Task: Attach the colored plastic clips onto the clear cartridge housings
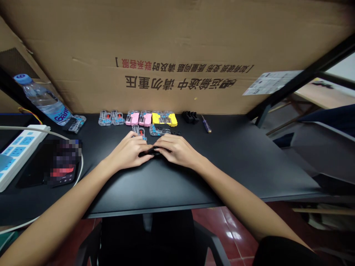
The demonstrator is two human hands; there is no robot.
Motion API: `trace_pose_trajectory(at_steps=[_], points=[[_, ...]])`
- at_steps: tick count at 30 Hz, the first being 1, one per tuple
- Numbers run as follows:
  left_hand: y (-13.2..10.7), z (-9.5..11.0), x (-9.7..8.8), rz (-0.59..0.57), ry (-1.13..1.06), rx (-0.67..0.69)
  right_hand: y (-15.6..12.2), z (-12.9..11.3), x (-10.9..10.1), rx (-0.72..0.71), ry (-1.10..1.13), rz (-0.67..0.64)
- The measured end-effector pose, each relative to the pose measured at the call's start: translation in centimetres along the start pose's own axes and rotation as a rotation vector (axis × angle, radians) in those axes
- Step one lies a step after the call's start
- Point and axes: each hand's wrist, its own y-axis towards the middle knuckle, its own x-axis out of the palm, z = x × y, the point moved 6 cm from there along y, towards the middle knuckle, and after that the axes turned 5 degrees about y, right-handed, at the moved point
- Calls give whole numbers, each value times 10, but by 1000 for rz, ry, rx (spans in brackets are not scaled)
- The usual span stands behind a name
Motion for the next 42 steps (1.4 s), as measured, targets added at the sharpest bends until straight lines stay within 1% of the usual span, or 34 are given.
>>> trace_pose_trajectory(at_steps=[5, 17, 21, 25, 28, 31, 35, 39, 42], points=[[0, -1, 0, -9, -12, -4, 0, 0, 0, 3, 12, -2], [-1, -2, -1, 23, 2, -6, 0, 1, 2, -28, -5, 29], [-1, -4, -3, 32, 7, -19, 0, 7, 0, 51, 61, 13], [-1, -7, -3, 46, 13, -29, -3, 17, -9, 135, 133, -15], [-2, -9, -4, 65, 19, -47, -5, 21, -10, 169, 160, -44], [-1, -8, -7, 71, -6, -76, -5, 22, -5, 192, 181, -65], [1, -8, -13, 72, -8, -115, -5, 22, -3, 251, 221, -47], [-2, -22, -15, 82, 97, -263, -7, 25, -6, 301, 222, -115], [-7, -33, -10, 43, 193, -344, -9, 33, -9, 372, 134, -124]])
